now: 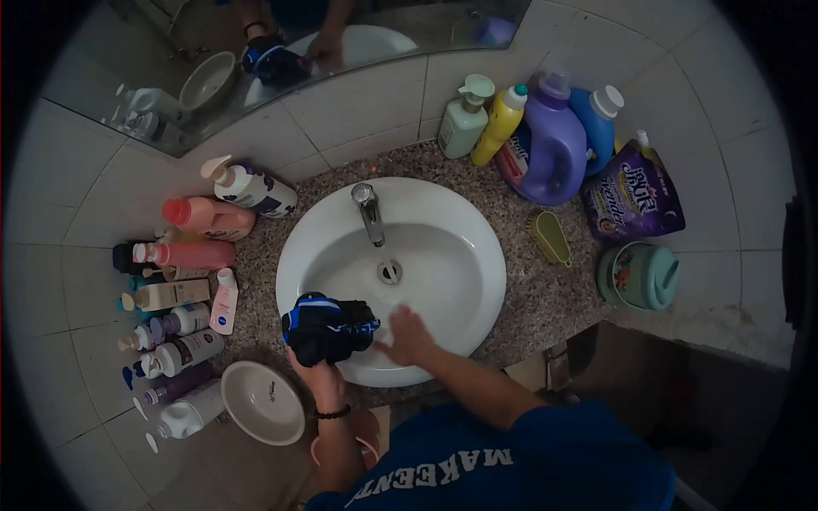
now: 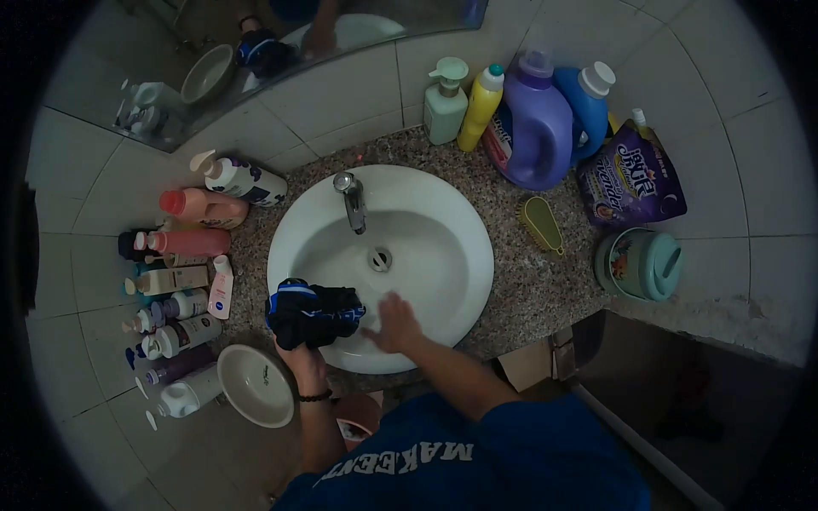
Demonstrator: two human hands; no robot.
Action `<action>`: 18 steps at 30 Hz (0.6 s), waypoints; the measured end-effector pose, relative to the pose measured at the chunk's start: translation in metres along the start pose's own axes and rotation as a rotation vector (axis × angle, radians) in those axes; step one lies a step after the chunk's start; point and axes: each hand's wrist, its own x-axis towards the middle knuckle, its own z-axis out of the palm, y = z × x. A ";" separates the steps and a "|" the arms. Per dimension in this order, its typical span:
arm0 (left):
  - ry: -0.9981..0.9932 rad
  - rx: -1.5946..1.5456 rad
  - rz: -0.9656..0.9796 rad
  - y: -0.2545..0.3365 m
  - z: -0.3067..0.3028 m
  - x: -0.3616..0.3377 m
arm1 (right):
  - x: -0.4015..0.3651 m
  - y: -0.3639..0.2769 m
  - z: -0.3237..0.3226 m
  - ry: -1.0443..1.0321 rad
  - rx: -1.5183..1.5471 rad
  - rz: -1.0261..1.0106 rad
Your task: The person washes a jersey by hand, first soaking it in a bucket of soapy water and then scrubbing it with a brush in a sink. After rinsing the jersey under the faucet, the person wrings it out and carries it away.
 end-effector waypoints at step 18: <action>0.063 0.041 0.063 0.051 -0.019 0.009 | 0.192 -0.008 0.005 0.862 0.938 0.274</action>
